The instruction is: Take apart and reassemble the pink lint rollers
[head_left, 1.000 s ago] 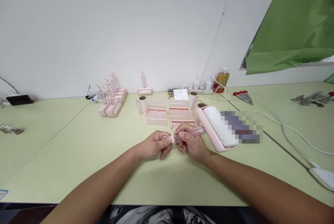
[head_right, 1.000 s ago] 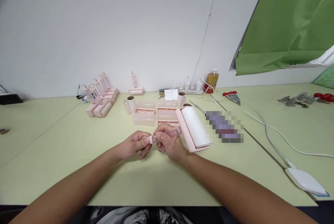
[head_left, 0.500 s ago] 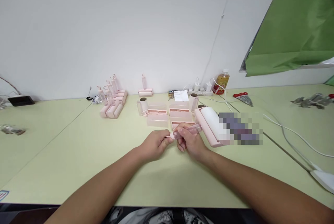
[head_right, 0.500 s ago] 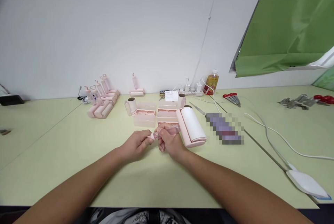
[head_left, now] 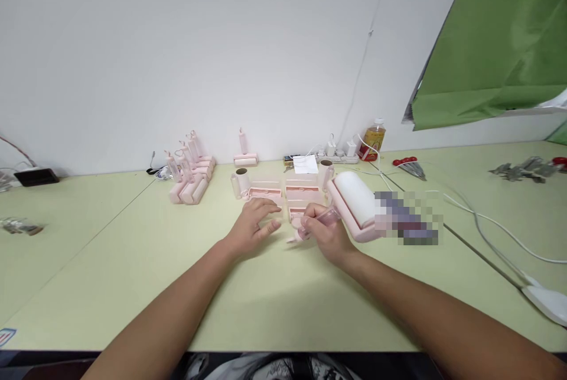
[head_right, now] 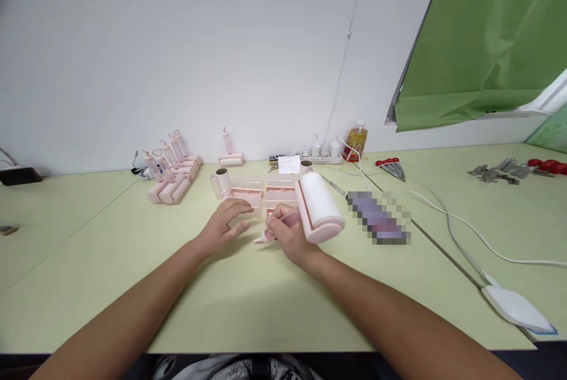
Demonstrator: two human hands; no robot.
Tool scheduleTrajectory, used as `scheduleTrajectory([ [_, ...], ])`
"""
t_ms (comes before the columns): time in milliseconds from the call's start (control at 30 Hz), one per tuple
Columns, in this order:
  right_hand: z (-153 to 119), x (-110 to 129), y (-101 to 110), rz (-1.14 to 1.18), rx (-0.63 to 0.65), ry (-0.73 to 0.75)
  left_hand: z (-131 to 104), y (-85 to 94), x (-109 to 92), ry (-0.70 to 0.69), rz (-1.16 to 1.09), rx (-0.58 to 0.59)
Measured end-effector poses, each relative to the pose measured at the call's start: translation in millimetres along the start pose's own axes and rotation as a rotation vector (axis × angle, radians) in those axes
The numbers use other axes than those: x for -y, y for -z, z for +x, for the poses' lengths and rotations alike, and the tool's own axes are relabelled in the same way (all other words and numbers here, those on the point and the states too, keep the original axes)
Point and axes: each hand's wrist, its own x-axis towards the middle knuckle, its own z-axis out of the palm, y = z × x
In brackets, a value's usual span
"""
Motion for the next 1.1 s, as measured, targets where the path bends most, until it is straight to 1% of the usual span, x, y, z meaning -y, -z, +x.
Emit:
scheduleTrajectory([
  [67,1,2,-1,0.041,0.028,-0.079,1,-0.9,11,0.104,0.067,-0.007],
  [133,1,0,-2,0.061,0.068,-0.145,1,-4.2,20,0.2,0.169,0.012],
  [200,0,-5,-3,0.069,0.12,-0.189,1,-7.8,25,0.27,0.253,0.055],
  [267,-2,-11,-3,0.059,0.165,-0.222,1,-10.1,27,0.306,0.299,0.111],
  [367,-3,-14,-3,-0.042,0.192,-0.209,2,-9.3,25,0.359,0.35,0.136],
  [500,-2,-11,-4,-0.157,0.237,-0.163,2,-3.9,19,0.447,0.371,0.15],
  [567,-1,-11,-4,-0.204,0.25,-0.135,2,-1.0,19,0.484,0.261,0.145],
  [600,0,-11,-3,-0.236,0.245,-0.108,3,0.6,19,0.512,0.158,0.11],
  [700,2,-14,-2,-0.347,0.218,-0.017,5,7.2,20,0.639,-0.273,-0.103],
  [767,4,-17,0,-0.414,0.198,0.0,6,12.6,19,0.701,-0.537,-0.236],
  [833,4,-18,2,-0.469,0.191,-0.015,7,17.2,16,0.706,-0.694,-0.3],
  [900,5,-17,3,-0.516,0.199,-0.031,7,19.4,13,0.67,-0.737,-0.3],
  [1033,5,-14,3,-0.591,0.21,-0.035,4,16.6,10,0.561,-0.671,-0.256],
  [1100,5,-13,4,-0.618,0.205,-0.032,3,14.3,11,0.532,-0.641,-0.246],
])
